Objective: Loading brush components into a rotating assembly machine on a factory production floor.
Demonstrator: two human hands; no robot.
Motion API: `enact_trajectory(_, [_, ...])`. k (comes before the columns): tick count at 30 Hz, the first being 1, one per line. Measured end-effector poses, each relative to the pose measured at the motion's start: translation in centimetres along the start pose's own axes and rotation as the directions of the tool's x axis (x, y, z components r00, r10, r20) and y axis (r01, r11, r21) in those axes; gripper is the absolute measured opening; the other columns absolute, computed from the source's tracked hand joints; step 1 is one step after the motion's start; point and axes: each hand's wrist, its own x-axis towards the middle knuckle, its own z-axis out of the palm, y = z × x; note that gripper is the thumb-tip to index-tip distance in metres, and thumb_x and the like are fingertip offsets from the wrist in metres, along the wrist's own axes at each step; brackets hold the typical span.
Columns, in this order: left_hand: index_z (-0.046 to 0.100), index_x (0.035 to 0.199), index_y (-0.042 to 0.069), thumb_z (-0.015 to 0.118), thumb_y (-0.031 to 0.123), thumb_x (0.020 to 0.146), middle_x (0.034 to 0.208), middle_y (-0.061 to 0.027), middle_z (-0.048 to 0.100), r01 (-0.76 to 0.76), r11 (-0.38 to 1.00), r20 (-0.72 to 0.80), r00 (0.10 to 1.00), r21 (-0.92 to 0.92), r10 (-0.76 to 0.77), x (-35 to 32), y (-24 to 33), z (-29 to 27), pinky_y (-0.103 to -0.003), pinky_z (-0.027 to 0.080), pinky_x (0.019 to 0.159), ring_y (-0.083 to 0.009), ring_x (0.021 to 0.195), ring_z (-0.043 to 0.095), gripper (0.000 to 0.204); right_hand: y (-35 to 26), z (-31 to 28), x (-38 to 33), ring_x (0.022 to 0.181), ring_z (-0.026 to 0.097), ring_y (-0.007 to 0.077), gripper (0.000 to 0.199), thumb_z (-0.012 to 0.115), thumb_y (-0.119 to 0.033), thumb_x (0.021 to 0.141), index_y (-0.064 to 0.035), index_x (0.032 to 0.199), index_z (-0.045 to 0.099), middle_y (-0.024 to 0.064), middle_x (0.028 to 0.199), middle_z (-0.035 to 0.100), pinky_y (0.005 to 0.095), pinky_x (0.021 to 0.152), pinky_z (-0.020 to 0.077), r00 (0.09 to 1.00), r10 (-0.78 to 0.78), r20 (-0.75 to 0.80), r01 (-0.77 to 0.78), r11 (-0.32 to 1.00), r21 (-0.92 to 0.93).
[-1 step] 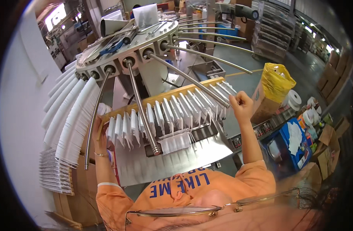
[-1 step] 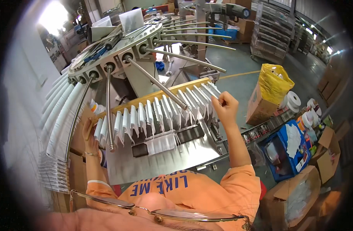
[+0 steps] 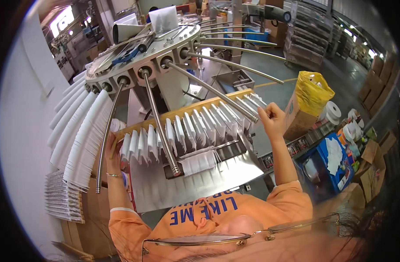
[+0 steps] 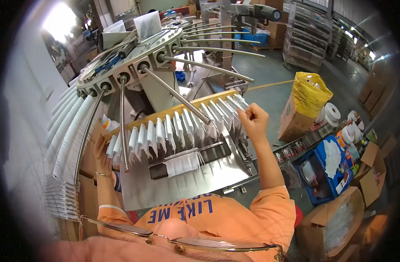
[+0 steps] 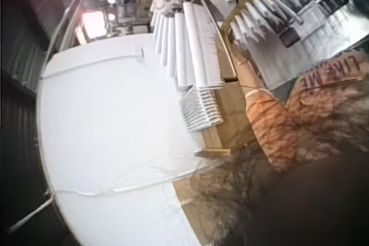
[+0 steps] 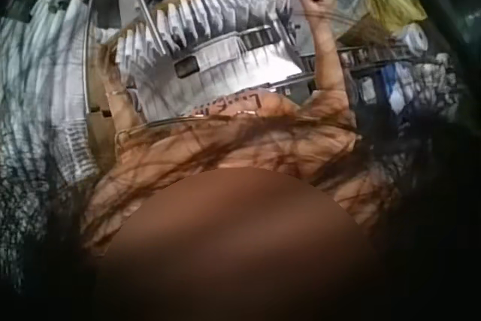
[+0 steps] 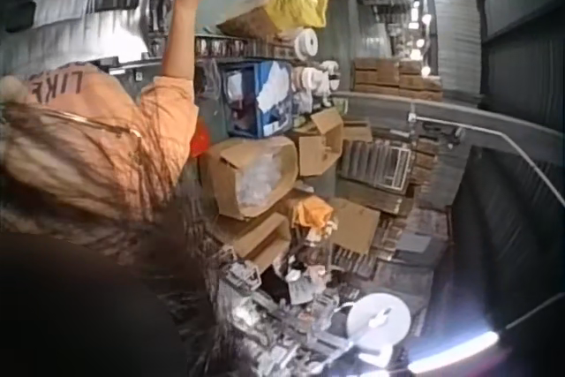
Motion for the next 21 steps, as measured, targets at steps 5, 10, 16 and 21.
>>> enact_trajectory(5, [0.053, 0.112, 0.002, 0.05, 0.025, 0.089, 0.104, -0.0118, 0.059, 0.034, 0.999, 0.118, 0.992, -0.001, -0.034, 0.3, 1.8, 0.7, -0.033, 0.047, 0.082, -0.0228, 0.094, 0.058, 0.032, 0.5, -0.2, -1.2, 0.053, 0.032, 0.0034, 0.033, 0.065, -0.008, 0.074, -0.006, 0.058, 0.036, -0.0047, 0.054, 0.035, 0.0202, 0.047, 0.0243, 0.997, 0.033, 0.074, -0.032, 0.999, -0.004])
enact_trajectory(10, [0.05, 0.118, -0.002, 0.047, 0.02, 0.09, 0.115, -0.0109, 0.054, -0.215, 0.933, 0.218, 0.964, 0.289, 0.154, 0.3, 1.2, -0.3, -0.033, 0.045, 0.084, -0.0228, 0.101, 0.054, 0.035, 1.3, -0.2, -3.3, 0.052, 0.031, 0.0042, 0.034, 0.067, -0.007, 0.071, -0.0057, 0.056, 0.036, -0.0033, 0.053, 0.033, 0.0214, 0.045, 0.0245, 0.989, 0.098, 0.11, -0.109, 0.989, 0.098])
enact_trajectory(16, [0.053, 0.111, 0.001, 0.042, 0.029, 0.093, 0.109, -0.0126, 0.054, -0.324, 0.454, 0.289, 0.946, 0.83, 0.148, 0.2, -1.3, -4.2, -0.032, 0.049, 0.075, -0.0232, 0.099, 0.053, 0.035, 2.4, -0.1, -3.5, 0.053, 0.031, 0.0034, 0.026, 0.067, -0.006, 0.072, -0.0065, 0.066, 0.041, -0.0051, 0.06, 0.035, 0.0197, 0.047, 0.0254, 0.987, 0.114, 0.112, -0.127, 0.986, 0.11])
enact_trajectory(21, [0.054, 0.101, 0.001, 0.047, 0.029, 0.09, 0.094, -0.0077, 0.059, 0.146, 0.899, -0.133, 0.986, 0.414, -0.099, -6.2, -1.7, -3.2, -0.028, 0.047, 0.063, -0.019, 0.091, 0.054, 0.031, 1.7, -1.3, -7.0, 0.064, 0.038, 0.0047, 0.02, 0.056, 0.002, 0.076, -0.0082, 0.089, 0.045, -0.0031, 0.075, 0.039, 0.0175, 0.055, 0.032, 0.957, 0.287, -0.049, -0.242, 0.878, 0.414])
